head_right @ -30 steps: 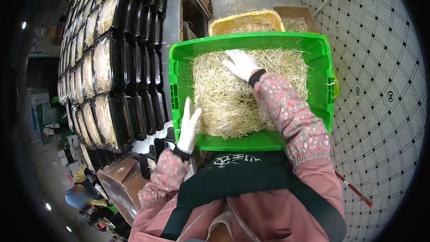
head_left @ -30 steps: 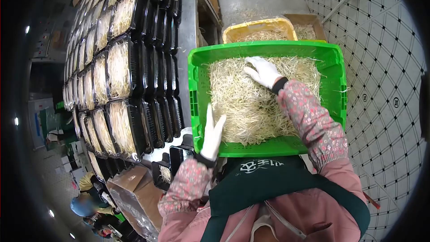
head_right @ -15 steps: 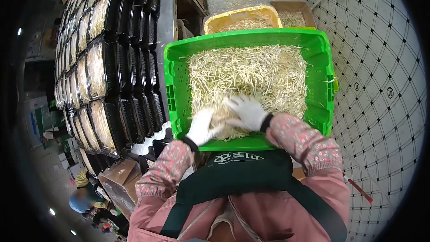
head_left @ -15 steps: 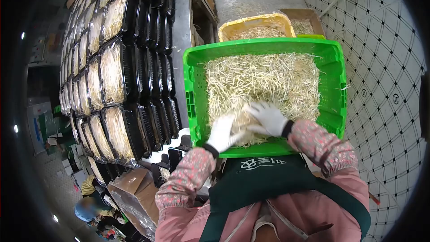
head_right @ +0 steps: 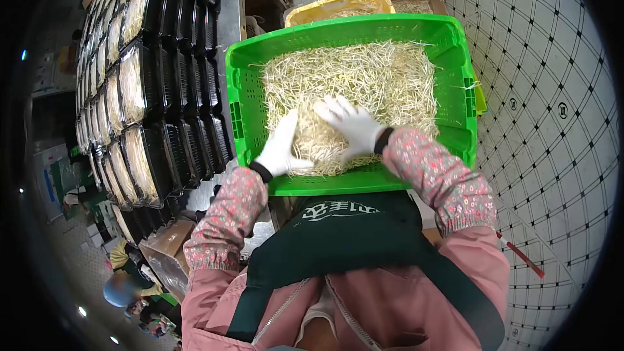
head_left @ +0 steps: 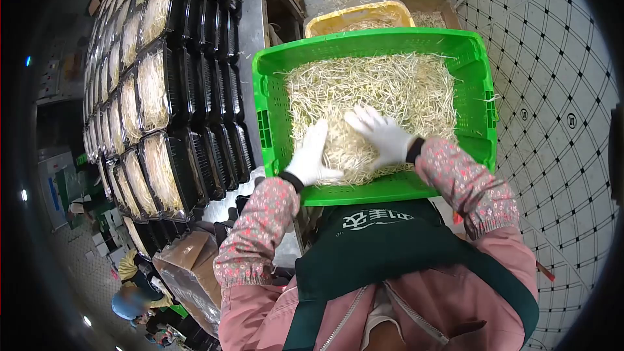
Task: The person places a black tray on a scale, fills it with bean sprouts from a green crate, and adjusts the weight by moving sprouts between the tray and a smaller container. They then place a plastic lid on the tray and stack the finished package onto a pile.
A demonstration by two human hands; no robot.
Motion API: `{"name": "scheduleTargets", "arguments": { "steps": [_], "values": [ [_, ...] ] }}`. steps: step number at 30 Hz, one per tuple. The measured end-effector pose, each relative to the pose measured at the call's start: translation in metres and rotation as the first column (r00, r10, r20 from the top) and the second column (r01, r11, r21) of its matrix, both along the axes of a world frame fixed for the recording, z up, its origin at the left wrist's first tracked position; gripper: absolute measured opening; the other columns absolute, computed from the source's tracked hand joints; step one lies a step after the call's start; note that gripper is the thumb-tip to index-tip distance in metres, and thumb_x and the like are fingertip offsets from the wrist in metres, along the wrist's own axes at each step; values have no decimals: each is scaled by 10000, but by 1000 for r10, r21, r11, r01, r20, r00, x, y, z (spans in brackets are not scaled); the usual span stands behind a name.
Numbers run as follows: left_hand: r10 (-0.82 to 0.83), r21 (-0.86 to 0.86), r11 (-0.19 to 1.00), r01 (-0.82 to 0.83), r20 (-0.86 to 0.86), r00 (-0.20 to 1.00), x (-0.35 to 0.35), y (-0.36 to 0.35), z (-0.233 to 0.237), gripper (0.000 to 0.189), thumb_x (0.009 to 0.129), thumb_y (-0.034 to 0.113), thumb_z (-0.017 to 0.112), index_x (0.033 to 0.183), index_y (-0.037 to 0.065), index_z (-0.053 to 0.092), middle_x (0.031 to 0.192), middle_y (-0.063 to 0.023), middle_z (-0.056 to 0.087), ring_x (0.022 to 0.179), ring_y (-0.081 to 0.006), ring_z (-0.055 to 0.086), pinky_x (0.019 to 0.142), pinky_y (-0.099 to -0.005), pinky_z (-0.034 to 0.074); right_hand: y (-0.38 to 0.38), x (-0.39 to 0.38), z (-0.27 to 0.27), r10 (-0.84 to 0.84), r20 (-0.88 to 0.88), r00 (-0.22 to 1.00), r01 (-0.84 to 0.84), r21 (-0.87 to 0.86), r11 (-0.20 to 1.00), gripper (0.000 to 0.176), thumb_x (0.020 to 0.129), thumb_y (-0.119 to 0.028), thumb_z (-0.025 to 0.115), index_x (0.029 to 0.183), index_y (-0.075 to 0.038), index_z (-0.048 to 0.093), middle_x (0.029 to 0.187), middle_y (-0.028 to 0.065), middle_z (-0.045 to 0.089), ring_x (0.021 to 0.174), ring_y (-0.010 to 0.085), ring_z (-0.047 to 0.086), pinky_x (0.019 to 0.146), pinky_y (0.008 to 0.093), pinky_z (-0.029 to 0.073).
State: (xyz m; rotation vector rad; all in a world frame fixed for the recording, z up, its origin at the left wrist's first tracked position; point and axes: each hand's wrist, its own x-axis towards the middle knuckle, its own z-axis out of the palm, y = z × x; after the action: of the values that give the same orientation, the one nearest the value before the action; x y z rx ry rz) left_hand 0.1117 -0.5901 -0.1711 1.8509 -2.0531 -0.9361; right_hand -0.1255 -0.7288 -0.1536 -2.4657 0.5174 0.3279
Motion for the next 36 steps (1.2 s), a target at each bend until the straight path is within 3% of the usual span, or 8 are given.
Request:
{"name": "scheduleTargets", "arguments": {
  "steps": [2,5,9,16,22,27,32,36],
  "values": [
    [-58,184,983,4,288,956,-27,14,22,1393,524,521,885,1548,49,67,1579,-237,147,1449,-436,176,1137,-552,262,25,-9,-7,51,-46,998,-55,-101,993,1396,519,-501,895,1569,-175,35,1597,234,91,1449,455,155,1038,624,313],
    [26,114,991,-63,305,952,-32,6,-1,1342,530,412,884,1551,75,81,1570,-204,188,1392,-434,279,1069,-562,354,35,-2,-18,-5,-21,1000,0,-232,973,1236,617,-401,859,1565,-169,101,1576,217,192,1412,438,259,1030,581,363],
    [209,209,950,-231,120,970,-14,-21,-3,1224,555,238,844,1542,81,137,1506,-190,311,1309,-393,396,998,-495,445,-13,9,-36,-188,183,965,166,130,978,905,717,-134,693,1520,-163,278,1486,139,394,1256,377,468,991,434,476],
    [175,79,976,-203,269,947,-28,12,4,1325,530,254,889,1548,72,62,1574,-198,189,1423,-390,266,1087,-552,354,23,-9,-18,-54,41,998,60,-188,980,1246,585,-171,864,1564,-229,96,1555,205,243,1355,452,354,988,581,446],
    [256,209,932,-297,199,946,-19,-15,-7,1277,553,223,872,1551,107,84,1464,-227,360,1297,-389,441,1036,-457,431,1,23,-31,-185,100,978,184,20,983,1168,622,-82,785,1563,-221,107,1531,211,294,1269,452,450,944,493,501],
    [370,199,907,-372,48,928,-14,-9,16,891,602,225,799,1407,119,435,1287,-196,560,1154,-354,573,972,-393,482,-17,17,-42,-212,172,962,212,22,977,565,785,-158,607,1346,-140,540,1219,186,601,958,360,647,837,405,531],
    [232,106,961,-254,185,955,-7,2,69,788,617,205,813,1340,136,508,1178,-132,606,1092,-330,590,925,-396,495,-62,-22,-37,-501,317,805,431,269,862,295,835,-194,619,1092,-67,687,938,160,695,885,334,667,805,375,537],
    [2,-35,999,9,304,953,-4,4,84,694,684,72,709,1344,147,507,1128,-96,590,989,-307,586,800,-420,493,-103,-37,5,-631,315,709,491,423,762,344,811,-216,707,1093,-22,675,990,185,700,912,287,680,830,350,528]
  ]
}}
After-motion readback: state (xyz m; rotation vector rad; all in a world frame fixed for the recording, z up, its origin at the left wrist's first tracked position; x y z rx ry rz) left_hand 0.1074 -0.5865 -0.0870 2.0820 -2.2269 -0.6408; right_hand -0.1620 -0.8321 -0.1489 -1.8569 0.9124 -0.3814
